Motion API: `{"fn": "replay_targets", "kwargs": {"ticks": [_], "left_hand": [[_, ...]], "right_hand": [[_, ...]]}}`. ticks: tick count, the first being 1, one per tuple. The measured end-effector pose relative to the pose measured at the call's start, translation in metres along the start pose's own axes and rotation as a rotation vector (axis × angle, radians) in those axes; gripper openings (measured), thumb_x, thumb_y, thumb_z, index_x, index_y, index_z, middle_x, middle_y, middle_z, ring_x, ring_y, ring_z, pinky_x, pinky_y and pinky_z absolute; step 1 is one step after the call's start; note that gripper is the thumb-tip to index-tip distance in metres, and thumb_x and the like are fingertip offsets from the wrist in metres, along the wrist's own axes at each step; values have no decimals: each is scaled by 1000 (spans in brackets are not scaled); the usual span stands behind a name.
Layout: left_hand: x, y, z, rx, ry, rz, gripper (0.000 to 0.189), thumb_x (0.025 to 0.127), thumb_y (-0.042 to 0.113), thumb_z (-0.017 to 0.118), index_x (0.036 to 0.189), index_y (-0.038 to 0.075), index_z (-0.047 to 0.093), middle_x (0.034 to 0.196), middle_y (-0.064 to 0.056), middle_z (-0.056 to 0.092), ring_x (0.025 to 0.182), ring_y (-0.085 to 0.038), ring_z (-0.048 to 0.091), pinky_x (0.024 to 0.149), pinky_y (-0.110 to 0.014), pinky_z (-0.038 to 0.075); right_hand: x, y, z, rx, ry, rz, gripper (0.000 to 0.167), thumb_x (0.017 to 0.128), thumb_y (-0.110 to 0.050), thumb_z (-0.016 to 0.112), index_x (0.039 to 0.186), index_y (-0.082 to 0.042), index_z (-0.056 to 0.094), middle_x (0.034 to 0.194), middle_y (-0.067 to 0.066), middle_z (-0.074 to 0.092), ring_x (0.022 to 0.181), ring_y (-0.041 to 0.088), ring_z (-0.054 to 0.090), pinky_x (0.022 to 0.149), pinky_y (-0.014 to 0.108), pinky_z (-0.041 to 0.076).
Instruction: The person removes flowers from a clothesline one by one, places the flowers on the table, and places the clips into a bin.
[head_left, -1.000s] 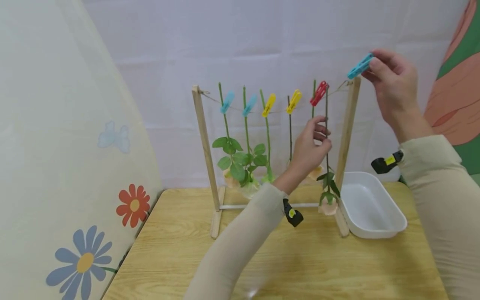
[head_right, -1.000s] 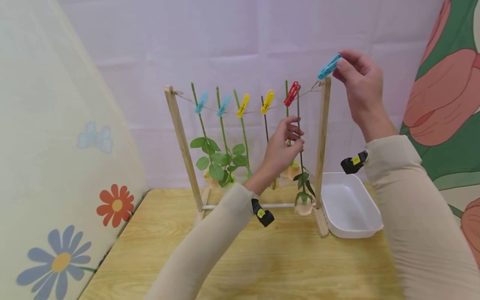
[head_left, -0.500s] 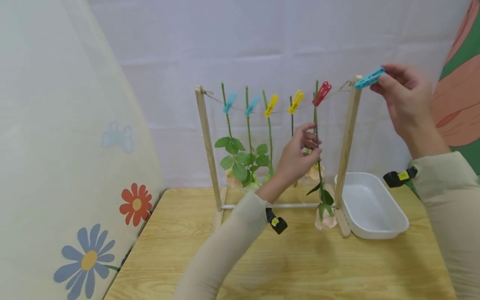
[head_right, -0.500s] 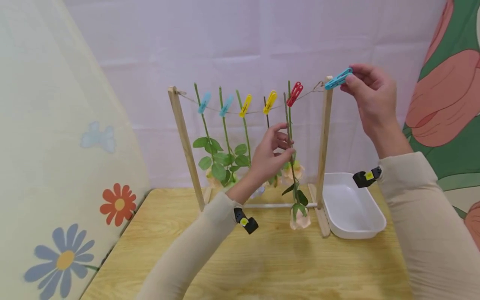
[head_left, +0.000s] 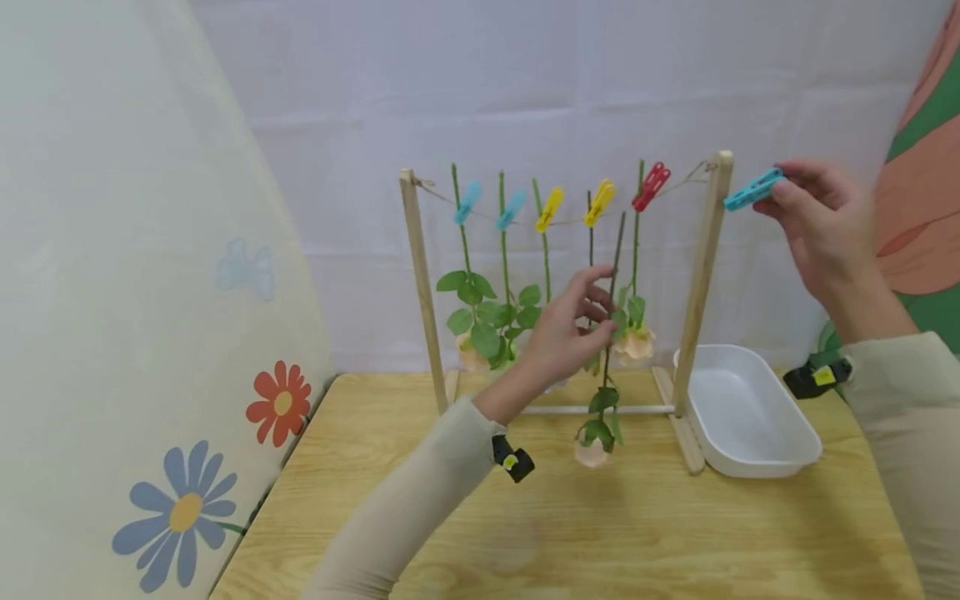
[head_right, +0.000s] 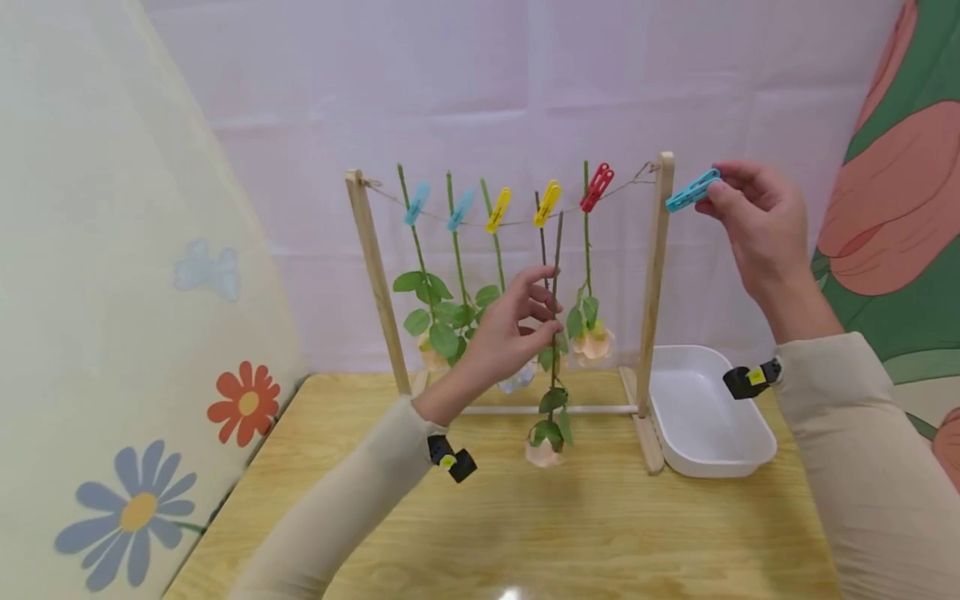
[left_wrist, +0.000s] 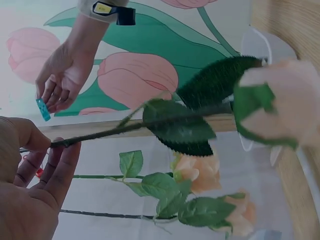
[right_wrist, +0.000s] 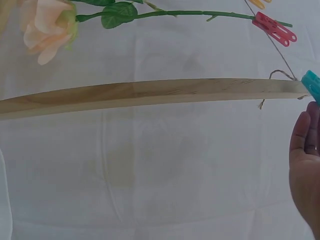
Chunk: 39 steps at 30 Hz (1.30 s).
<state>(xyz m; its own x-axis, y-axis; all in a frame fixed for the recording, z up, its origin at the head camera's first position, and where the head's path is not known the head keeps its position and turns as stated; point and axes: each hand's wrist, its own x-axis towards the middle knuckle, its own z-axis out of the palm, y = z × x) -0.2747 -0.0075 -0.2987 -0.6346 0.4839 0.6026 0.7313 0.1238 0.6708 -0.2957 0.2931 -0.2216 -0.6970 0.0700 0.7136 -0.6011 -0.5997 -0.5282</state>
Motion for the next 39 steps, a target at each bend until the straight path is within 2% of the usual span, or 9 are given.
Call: {"fn": "replay_targets", "kwargs": {"ticks": [9,17,22,32,35,39], "left_hand": [[-23,-5,-21,146,-23,-50,64,94,-3,62,152,13,41,110,-10,64,90,-18,67,69,-22,59],[-38,-7,-31,236,-74,-57,66,92,-6,63,152,12,39,107,-9,66,89,-19,67,54,-23,54],[-48,-8,-34,260,-110,-64,67,92,-8,61,153,11,39,109,-11,65,90,-19,65,60,-21,57],[-61,-9,-40,370,-152,-15,67,90,-11,58,153,7,40,105,-6,63,86,-13,62,63,-17,56],[-67,-10,-41,406,-170,4,68,92,-10,58,154,9,39,105,-7,62,86,-12,62,64,-16,55],[-76,-13,-42,443,-190,16,65,94,-7,57,154,11,40,106,-6,61,85,-10,62,65,-15,54]], "right_hand": [[-21,3,-12,-75,44,39,17,94,18,56,109,19,64,95,20,71,84,26,70,77,30,61],[-41,6,-28,-63,61,78,19,95,17,55,111,19,64,96,19,71,86,26,71,79,29,61],[-52,8,-36,-60,73,105,21,95,16,54,114,18,63,99,19,71,88,26,72,81,29,61],[-72,12,-51,4,94,113,23,96,18,50,114,19,64,98,20,71,87,27,72,79,31,61],[-83,12,-58,8,117,158,24,97,17,49,115,16,65,100,19,71,90,26,72,82,30,61],[-96,12,-67,-45,150,215,24,98,13,50,117,12,65,101,16,71,92,23,72,84,29,60]]}}
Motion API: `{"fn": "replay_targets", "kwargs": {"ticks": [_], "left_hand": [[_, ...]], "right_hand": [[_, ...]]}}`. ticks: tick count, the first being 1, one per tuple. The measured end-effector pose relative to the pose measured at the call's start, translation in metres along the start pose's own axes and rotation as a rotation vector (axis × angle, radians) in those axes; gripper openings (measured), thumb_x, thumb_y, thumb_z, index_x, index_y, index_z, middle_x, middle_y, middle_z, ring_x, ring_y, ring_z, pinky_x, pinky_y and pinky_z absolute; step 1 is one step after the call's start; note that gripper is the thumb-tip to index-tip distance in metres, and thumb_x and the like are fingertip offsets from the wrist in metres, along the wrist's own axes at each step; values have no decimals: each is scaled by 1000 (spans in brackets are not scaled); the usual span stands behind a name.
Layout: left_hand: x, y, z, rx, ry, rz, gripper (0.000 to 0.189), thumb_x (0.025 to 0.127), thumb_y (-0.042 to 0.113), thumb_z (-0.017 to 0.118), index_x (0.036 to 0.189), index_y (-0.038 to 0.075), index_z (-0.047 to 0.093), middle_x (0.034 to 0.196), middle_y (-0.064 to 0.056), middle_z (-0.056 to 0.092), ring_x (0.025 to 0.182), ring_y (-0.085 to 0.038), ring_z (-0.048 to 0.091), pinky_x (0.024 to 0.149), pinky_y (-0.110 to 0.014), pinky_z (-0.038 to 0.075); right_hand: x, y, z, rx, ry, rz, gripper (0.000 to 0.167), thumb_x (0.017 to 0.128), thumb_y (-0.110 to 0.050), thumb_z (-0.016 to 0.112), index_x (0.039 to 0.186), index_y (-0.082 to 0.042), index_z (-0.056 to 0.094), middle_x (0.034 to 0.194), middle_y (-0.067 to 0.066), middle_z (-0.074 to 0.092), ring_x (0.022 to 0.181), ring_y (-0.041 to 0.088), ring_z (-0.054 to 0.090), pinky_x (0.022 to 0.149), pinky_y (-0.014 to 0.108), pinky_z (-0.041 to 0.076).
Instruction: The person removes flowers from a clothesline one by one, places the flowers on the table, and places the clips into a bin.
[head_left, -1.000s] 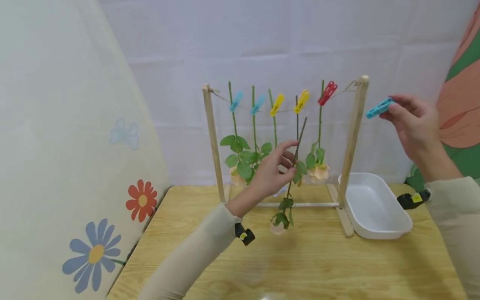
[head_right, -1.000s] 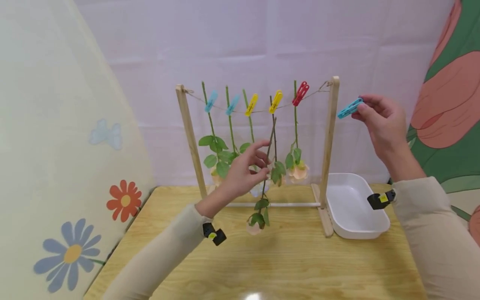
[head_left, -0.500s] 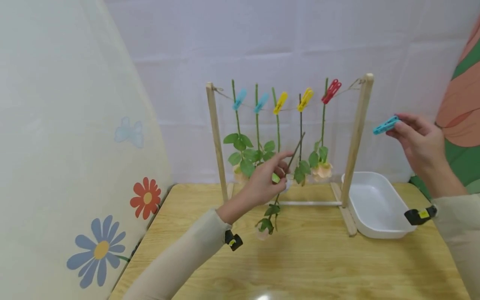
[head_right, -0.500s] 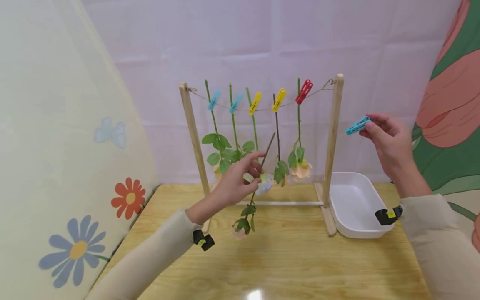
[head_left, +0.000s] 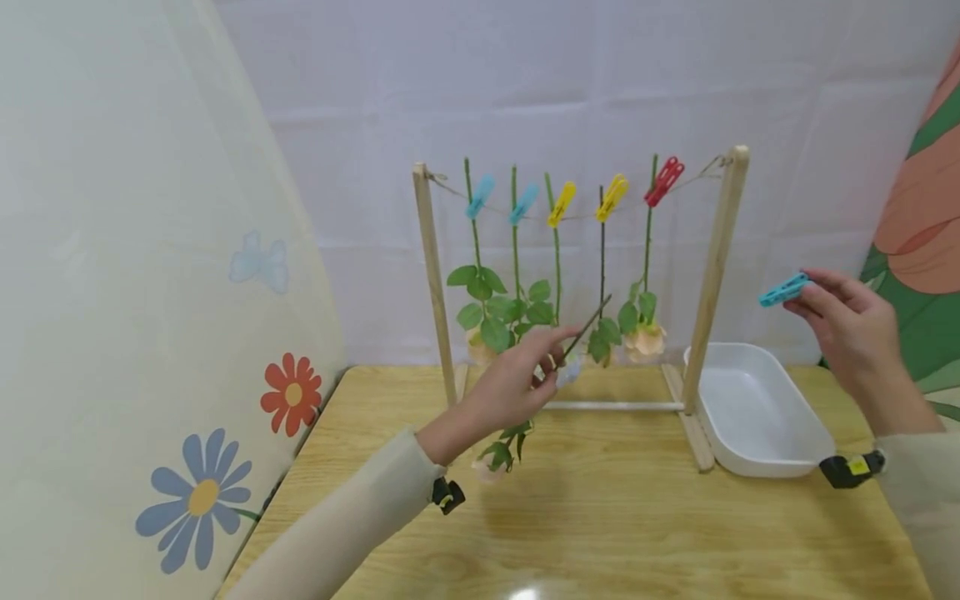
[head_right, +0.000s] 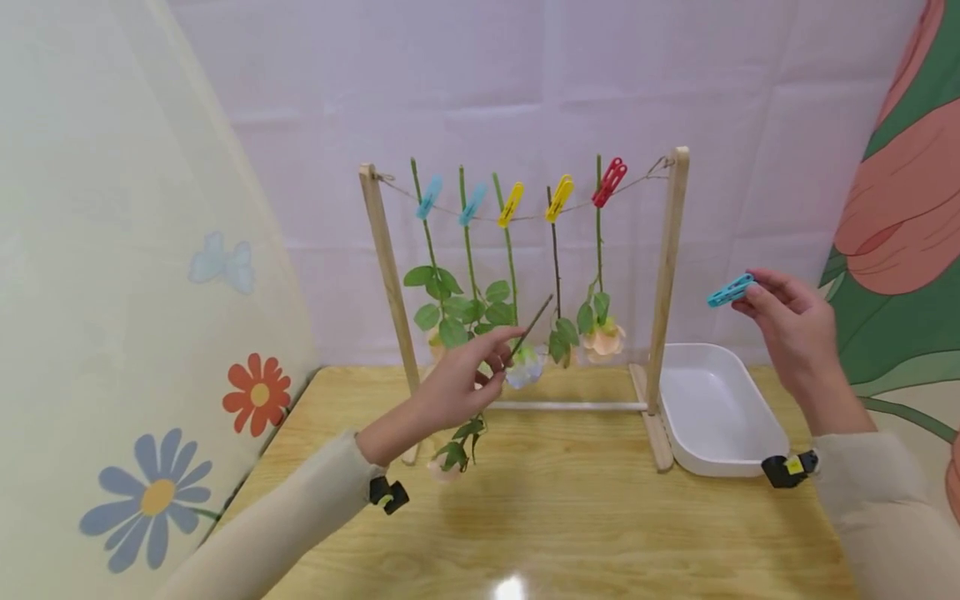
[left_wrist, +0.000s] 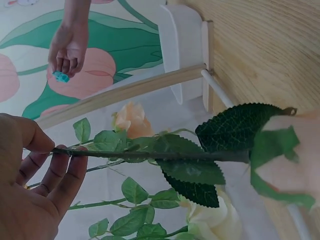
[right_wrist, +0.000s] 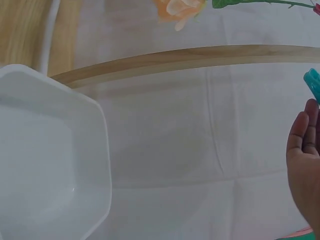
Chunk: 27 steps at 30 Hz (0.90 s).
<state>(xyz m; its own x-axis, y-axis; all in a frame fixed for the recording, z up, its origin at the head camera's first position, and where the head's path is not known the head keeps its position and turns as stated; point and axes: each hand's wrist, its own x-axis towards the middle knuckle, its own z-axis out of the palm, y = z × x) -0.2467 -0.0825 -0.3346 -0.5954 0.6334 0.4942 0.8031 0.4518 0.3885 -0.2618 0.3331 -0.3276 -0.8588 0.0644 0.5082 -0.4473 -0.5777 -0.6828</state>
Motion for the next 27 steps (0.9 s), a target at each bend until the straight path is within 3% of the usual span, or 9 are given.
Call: {"fn": "replay_targets", "kwargs": {"ticks": [3,9,16,21,27], "left_hand": [[-6,-2,0,20,-9,-2,64,95,-7,58,154,11,41,105,-4,63,86,-10,62,66,-15,54],[-16,-4,-2,82,-45,-33,67,94,-7,59,155,15,41,105,-3,64,86,-7,62,61,-16,52],[-29,-6,-3,177,-77,-28,66,91,-10,59,151,12,45,113,-9,67,94,-16,65,67,-24,54],[-37,-7,-3,280,-87,21,65,90,-9,61,149,14,47,122,-8,67,100,-21,66,66,-27,53],[-44,-10,-3,418,-69,96,67,87,-10,64,148,15,49,114,-7,66,86,-17,62,58,-22,46]], "right_hand": [[-6,4,-6,-30,8,18,24,99,12,50,117,10,66,102,14,71,93,21,72,85,28,60],[-14,14,-13,29,-28,9,26,99,15,47,117,12,65,101,16,72,93,23,73,84,29,60],[-22,20,-22,14,-33,1,28,100,14,46,118,10,66,102,15,73,94,22,73,86,29,60],[-29,22,-27,30,-33,-2,28,100,14,45,119,10,65,103,15,73,95,21,73,86,29,60],[-35,24,-33,12,17,18,28,100,13,46,117,7,67,102,12,73,94,19,72,85,27,60]]}}
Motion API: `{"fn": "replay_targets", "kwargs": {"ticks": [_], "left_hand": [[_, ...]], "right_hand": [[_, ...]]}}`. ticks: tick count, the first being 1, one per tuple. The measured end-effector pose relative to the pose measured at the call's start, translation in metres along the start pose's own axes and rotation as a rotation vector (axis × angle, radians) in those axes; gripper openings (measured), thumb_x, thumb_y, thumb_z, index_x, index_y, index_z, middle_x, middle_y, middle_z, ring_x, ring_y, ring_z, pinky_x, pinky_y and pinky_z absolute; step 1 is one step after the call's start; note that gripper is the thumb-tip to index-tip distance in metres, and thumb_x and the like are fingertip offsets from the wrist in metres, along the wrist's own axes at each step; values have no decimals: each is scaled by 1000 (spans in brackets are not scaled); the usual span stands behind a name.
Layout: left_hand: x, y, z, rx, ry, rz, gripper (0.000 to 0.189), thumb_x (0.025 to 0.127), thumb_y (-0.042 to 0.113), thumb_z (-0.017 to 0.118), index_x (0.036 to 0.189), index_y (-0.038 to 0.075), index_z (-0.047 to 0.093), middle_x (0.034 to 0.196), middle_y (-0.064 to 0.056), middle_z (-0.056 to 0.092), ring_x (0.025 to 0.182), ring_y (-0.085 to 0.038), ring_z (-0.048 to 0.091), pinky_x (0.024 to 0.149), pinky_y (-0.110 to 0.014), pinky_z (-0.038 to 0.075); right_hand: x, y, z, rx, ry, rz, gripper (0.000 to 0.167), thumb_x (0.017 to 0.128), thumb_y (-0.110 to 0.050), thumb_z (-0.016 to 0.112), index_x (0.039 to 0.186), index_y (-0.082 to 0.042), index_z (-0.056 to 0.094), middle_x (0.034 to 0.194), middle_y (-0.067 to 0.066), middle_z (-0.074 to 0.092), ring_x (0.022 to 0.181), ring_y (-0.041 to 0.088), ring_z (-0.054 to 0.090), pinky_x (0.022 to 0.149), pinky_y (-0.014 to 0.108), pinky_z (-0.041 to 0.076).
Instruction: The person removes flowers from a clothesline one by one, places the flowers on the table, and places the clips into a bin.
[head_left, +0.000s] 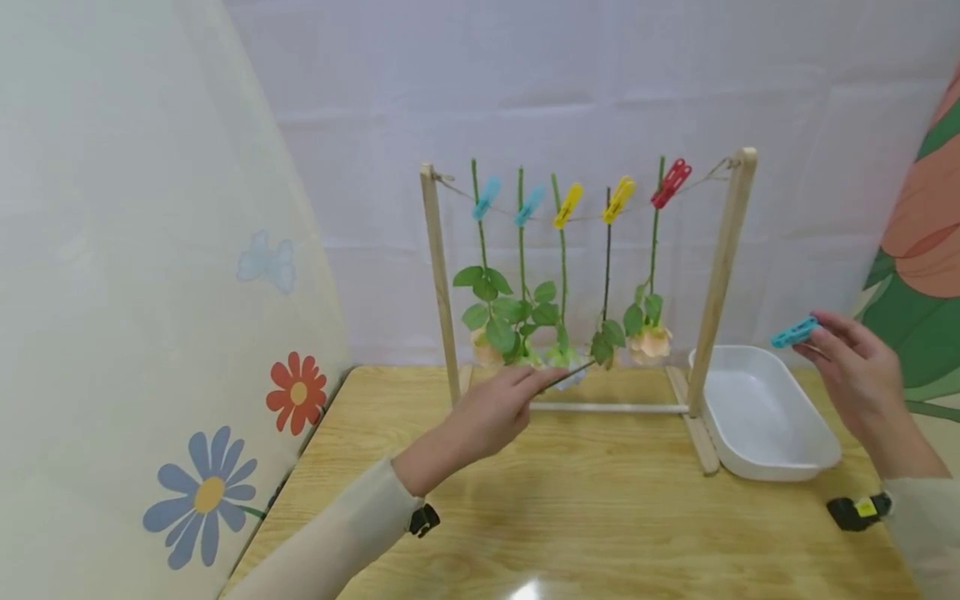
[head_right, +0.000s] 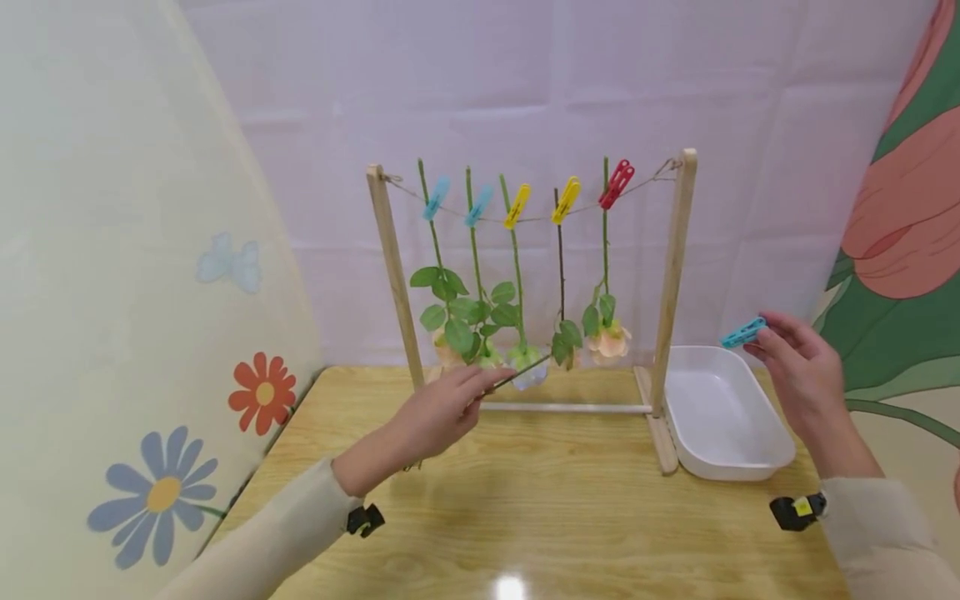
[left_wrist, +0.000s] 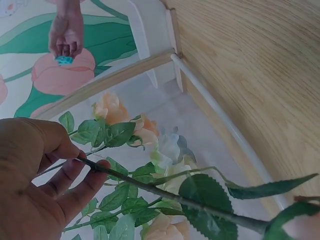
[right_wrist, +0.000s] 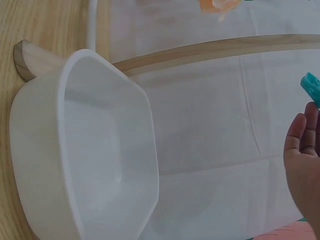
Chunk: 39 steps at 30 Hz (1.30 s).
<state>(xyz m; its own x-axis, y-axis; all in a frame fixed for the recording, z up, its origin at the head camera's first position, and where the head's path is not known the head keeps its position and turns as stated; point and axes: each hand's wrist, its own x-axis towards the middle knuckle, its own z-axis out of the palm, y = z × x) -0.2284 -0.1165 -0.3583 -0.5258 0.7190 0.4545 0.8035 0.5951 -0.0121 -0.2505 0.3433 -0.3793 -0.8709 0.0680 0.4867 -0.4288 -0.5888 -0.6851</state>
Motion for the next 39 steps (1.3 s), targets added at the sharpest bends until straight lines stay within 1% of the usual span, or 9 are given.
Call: {"fn": "replay_targets", "kwargs": {"ticks": [3,6,10,13,18,25,29,35,39], "left_hand": [[-4,0,1,58,-2,18,69,87,-12,63,149,15,49,113,-5,65,87,-15,61,55,-18,42],[-10,1,1,133,-12,34,72,87,-15,60,150,17,48,114,-3,63,93,-16,60,50,-15,37],[-19,4,1,241,-21,53,75,87,-18,61,152,18,46,114,0,61,99,-16,60,44,-15,29],[-27,4,3,299,-19,67,76,88,-16,64,153,18,44,114,2,61,92,-14,57,43,-17,25],[-39,2,8,383,-32,63,76,88,-12,68,154,19,44,111,4,60,84,-13,51,43,-17,26],[-51,-4,14,407,-94,38,80,86,-11,71,155,20,42,112,4,61,88,-15,54,44,-16,32],[-58,-9,17,402,-120,47,81,87,-10,72,156,19,40,114,3,60,87,-14,53,47,-17,32],[-72,-21,23,442,-162,39,83,89,-9,71,158,20,35,110,3,55,82,-12,46,44,-17,24],[-80,-30,27,450,-162,33,84,89,-7,72,159,20,34,112,3,56,83,-12,47,44,-16,24]], "right_hand": [[-3,2,-2,-70,56,13,26,100,10,50,116,2,69,102,8,72,93,15,72,85,24,59],[-6,4,-3,-139,104,25,23,100,7,54,115,-2,70,102,5,71,92,13,71,84,21,58],[-11,6,-6,-130,122,44,23,100,7,54,114,-2,70,101,4,72,91,13,72,83,21,59],[-15,8,-8,-122,119,49,24,100,7,54,114,-2,71,100,5,73,91,12,72,83,21,59],[-20,14,-13,-108,107,56,25,100,7,53,116,-2,70,101,5,74,92,13,72,84,21,58],[-24,19,-20,22,73,87,29,101,11,47,115,2,70,101,9,75,92,18,74,84,26,60],[-28,21,-24,4,100,99,28,101,10,48,115,1,70,101,8,74,92,17,73,84,26,60],[-31,25,-29,-10,98,90,29,100,11,48,115,1,71,100,7,73,91,17,73,83,26,60],[-32,27,-32,-37,95,83,29,100,11,48,114,0,71,99,6,73,90,16,72,82,25,60]]}}
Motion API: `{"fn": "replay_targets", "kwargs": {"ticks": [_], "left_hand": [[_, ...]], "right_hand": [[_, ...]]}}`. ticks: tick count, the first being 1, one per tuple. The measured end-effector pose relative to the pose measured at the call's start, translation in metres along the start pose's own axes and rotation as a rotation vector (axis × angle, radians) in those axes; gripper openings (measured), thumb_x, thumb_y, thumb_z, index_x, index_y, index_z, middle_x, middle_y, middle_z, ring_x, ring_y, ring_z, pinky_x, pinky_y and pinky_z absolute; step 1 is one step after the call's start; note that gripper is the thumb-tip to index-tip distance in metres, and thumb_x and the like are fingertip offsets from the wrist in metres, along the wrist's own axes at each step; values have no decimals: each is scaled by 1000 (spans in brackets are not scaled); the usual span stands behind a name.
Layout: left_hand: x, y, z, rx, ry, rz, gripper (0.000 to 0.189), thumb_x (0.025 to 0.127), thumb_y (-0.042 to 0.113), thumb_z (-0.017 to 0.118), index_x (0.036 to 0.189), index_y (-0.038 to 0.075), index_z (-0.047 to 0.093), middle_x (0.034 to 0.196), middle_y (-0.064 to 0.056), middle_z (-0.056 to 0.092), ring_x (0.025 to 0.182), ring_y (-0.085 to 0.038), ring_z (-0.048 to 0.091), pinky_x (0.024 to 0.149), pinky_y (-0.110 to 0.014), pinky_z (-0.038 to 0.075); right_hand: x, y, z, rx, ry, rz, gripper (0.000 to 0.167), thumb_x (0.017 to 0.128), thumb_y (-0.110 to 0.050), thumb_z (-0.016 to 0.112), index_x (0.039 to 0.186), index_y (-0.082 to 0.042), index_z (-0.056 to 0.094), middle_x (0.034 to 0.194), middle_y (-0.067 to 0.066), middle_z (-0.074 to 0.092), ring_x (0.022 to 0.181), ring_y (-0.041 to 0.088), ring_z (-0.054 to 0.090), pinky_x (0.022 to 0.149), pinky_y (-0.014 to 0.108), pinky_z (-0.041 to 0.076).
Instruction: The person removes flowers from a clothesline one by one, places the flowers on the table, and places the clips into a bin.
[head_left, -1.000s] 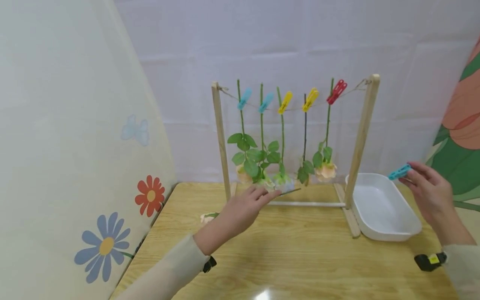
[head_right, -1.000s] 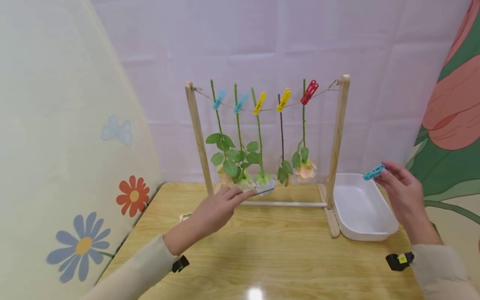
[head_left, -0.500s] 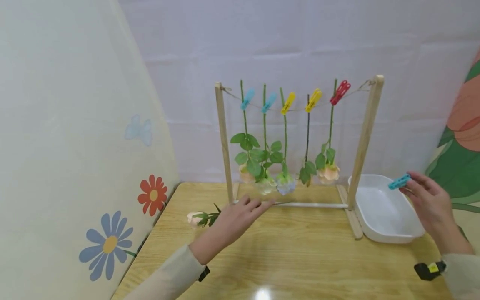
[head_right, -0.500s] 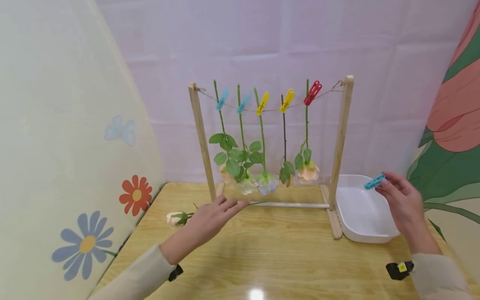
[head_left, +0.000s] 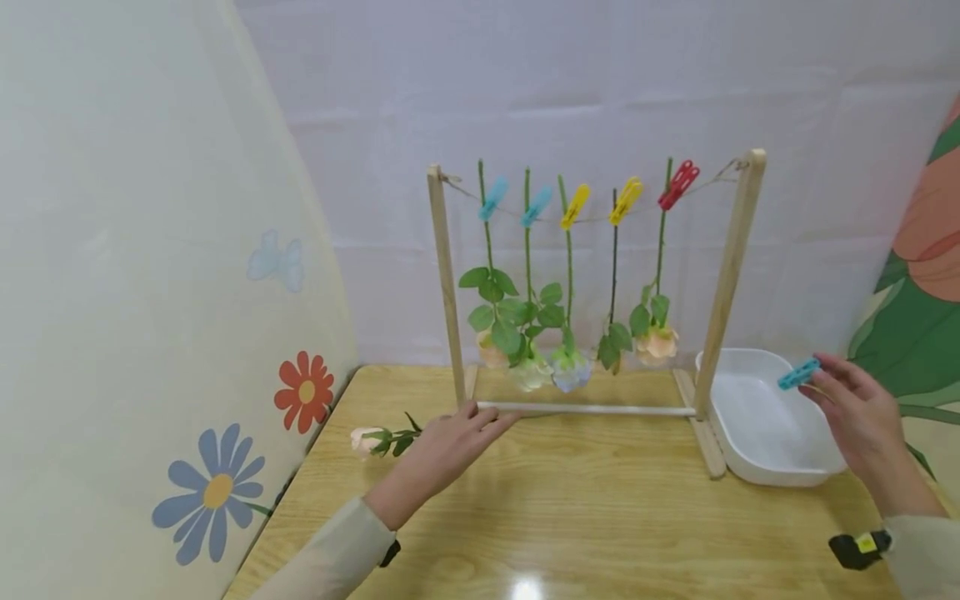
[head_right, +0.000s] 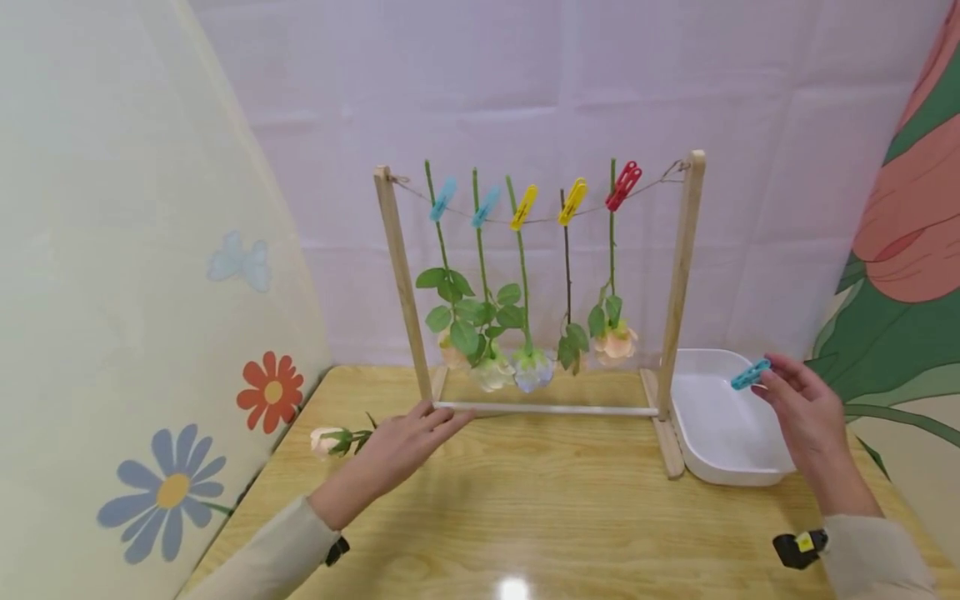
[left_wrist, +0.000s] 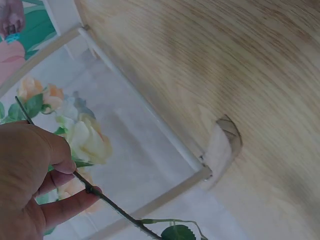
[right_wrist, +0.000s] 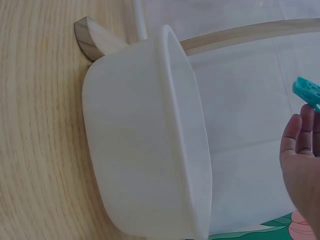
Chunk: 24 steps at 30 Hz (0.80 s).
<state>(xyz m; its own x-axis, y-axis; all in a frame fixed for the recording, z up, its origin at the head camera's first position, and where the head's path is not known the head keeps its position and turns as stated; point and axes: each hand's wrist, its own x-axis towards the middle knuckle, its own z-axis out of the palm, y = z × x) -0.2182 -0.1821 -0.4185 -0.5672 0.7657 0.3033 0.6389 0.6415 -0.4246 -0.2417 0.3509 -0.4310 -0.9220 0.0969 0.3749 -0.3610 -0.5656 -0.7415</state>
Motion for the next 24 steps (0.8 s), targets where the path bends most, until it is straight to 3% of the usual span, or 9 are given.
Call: {"fn": "replay_targets", "kwargs": {"ticks": [9,17,24], "left_hand": [[-15,-11,18,18,37,19,76,88,-3,75,154,19,43,120,3,60,87,-14,53,44,-18,26],[-24,-19,28,13,42,34,72,87,-6,74,150,17,48,111,0,57,91,-16,54,43,-18,28],[-32,-25,34,35,13,42,72,87,-6,75,150,18,49,110,1,55,81,-14,47,45,-19,25]], "right_hand": [[-3,3,-8,-63,36,29,28,100,9,51,113,-4,73,98,3,72,90,12,71,81,23,60],[-8,5,-14,-181,71,69,27,99,6,57,112,-12,73,101,-3,70,90,7,68,81,19,58],[-10,7,-20,-292,60,86,29,99,4,58,114,-16,72,102,-6,67,90,4,66,80,15,57]]}}
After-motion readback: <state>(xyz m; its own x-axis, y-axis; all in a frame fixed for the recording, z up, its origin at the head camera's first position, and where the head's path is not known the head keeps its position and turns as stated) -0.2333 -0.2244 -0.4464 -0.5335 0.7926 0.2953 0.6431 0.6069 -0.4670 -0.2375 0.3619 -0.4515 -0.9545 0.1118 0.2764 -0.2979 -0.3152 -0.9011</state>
